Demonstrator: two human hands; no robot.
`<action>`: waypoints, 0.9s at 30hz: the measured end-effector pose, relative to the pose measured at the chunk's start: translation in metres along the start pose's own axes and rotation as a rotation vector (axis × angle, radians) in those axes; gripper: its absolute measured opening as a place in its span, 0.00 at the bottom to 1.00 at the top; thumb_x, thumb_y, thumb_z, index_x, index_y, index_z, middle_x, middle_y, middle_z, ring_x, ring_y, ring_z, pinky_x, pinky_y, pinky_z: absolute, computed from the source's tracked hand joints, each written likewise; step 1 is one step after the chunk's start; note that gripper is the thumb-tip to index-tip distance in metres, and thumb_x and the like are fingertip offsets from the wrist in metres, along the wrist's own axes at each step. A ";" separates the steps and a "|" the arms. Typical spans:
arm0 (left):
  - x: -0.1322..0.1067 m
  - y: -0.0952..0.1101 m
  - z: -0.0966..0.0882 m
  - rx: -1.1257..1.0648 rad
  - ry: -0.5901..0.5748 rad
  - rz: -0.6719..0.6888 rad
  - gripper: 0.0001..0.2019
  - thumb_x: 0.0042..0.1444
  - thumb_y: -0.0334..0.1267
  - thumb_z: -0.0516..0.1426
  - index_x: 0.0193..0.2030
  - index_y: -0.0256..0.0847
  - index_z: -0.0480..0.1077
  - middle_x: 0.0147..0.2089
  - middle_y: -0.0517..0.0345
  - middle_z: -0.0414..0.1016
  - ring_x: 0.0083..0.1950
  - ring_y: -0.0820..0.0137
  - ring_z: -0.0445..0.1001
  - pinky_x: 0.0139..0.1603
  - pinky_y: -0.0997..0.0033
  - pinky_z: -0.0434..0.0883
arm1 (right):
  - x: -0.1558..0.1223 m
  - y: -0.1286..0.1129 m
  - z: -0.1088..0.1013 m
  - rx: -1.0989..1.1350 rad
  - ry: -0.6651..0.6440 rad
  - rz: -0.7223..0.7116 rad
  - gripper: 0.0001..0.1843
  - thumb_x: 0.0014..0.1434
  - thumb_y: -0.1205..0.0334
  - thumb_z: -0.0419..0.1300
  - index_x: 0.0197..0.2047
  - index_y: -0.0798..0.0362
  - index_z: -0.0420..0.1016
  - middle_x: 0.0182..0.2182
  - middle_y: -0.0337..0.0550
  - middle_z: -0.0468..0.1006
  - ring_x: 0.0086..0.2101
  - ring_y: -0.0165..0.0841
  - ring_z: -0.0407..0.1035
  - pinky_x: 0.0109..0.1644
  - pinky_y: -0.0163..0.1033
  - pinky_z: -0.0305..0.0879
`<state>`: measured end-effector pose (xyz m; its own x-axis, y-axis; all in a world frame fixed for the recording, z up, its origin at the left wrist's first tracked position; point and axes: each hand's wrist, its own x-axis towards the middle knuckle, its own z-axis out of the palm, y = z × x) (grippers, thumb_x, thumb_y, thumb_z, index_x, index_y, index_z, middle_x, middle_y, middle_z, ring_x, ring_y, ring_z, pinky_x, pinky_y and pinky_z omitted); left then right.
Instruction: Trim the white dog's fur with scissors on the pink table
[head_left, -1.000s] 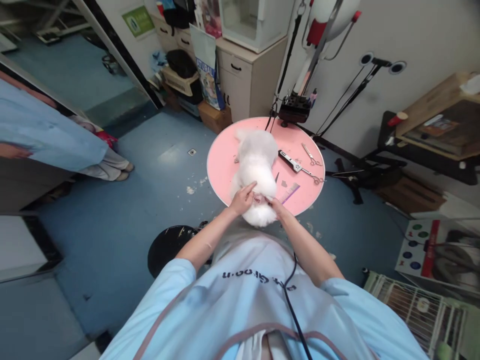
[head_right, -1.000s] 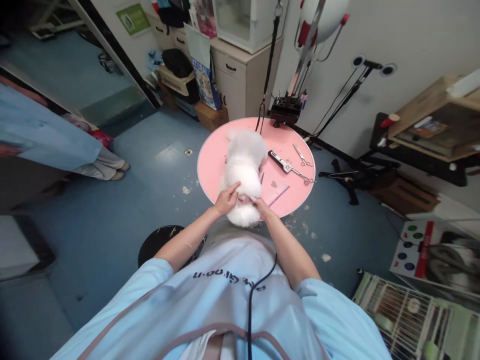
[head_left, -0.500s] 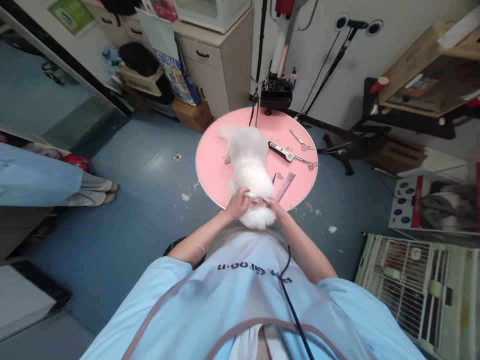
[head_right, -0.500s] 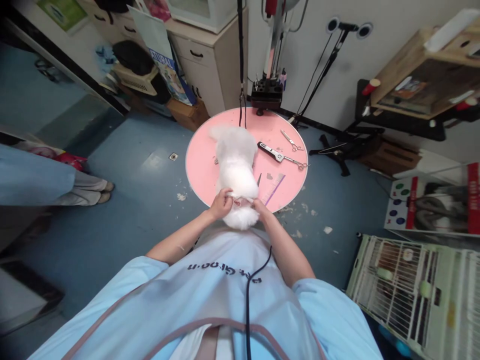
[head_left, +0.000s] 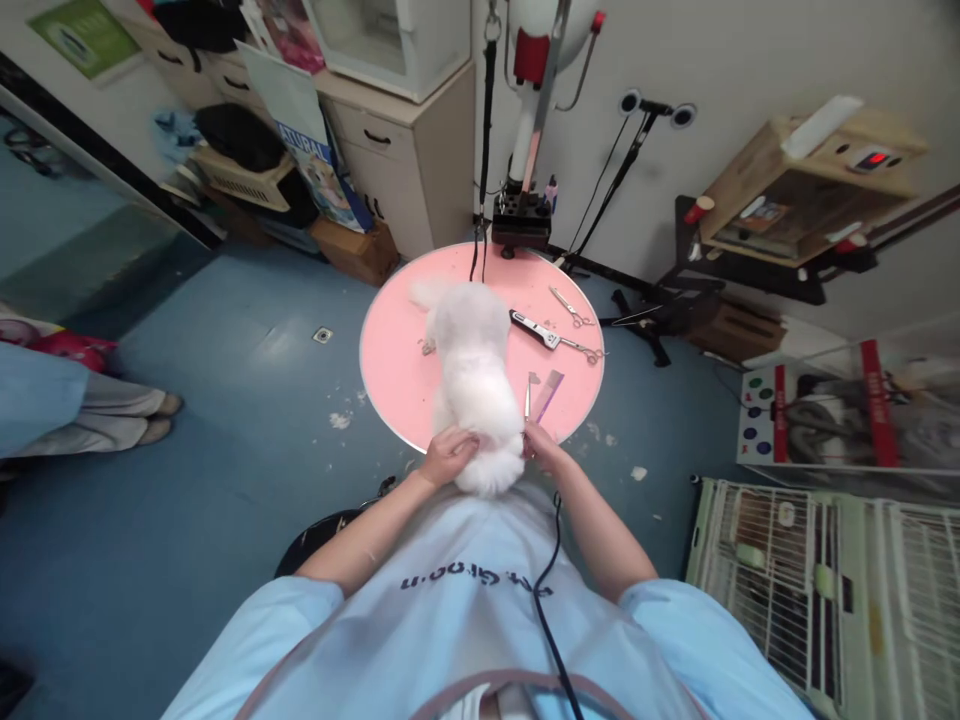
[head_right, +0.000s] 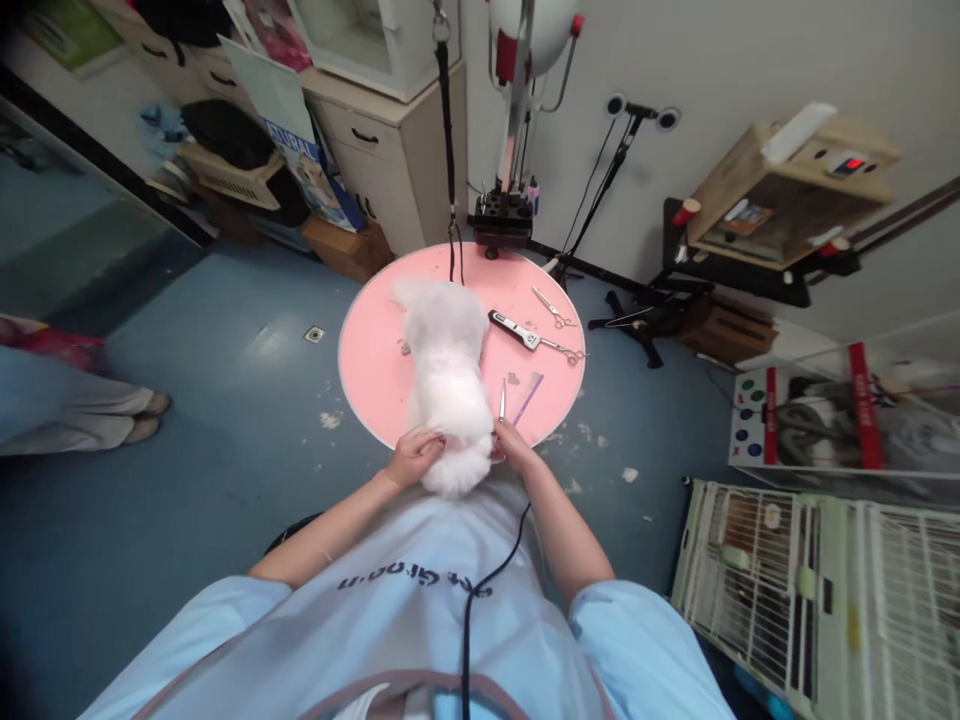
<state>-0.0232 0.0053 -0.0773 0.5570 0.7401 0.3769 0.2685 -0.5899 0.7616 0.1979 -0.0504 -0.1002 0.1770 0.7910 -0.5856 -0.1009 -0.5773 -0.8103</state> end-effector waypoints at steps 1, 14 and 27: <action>0.001 0.003 0.002 0.012 0.009 -0.022 0.11 0.59 0.39 0.52 0.37 0.38 0.74 0.31 0.53 0.74 0.33 0.72 0.71 0.34 0.72 0.70 | 0.007 -0.004 -0.018 -0.079 0.021 0.022 0.10 0.54 0.54 0.53 0.31 0.52 0.69 0.13 0.36 0.69 0.20 0.34 0.67 0.28 0.40 0.67; 0.013 0.052 0.041 0.222 0.191 -0.282 0.12 0.59 0.33 0.49 0.27 0.38 0.70 0.25 0.57 0.68 0.29 0.74 0.66 0.30 0.75 0.66 | 0.116 -0.068 -0.148 -1.028 -0.100 -0.164 0.13 0.53 0.63 0.57 0.44 0.55 0.67 0.30 0.44 0.76 0.32 0.33 0.69 0.36 0.34 0.59; 0.025 0.073 0.049 0.266 0.279 -0.491 0.13 0.60 0.33 0.48 0.30 0.37 0.71 0.26 0.57 0.69 0.29 0.75 0.67 0.31 0.76 0.66 | 0.219 -0.209 -0.113 -1.247 -0.043 -0.632 0.23 0.60 0.57 0.48 0.56 0.59 0.63 0.46 0.58 0.71 0.44 0.42 0.66 0.46 0.41 0.59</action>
<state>0.0487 -0.0349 -0.0377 0.1025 0.9806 0.1669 0.6477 -0.1931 0.7370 0.3679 0.2205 -0.0568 -0.1666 0.9743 -0.1517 0.9143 0.0951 -0.3938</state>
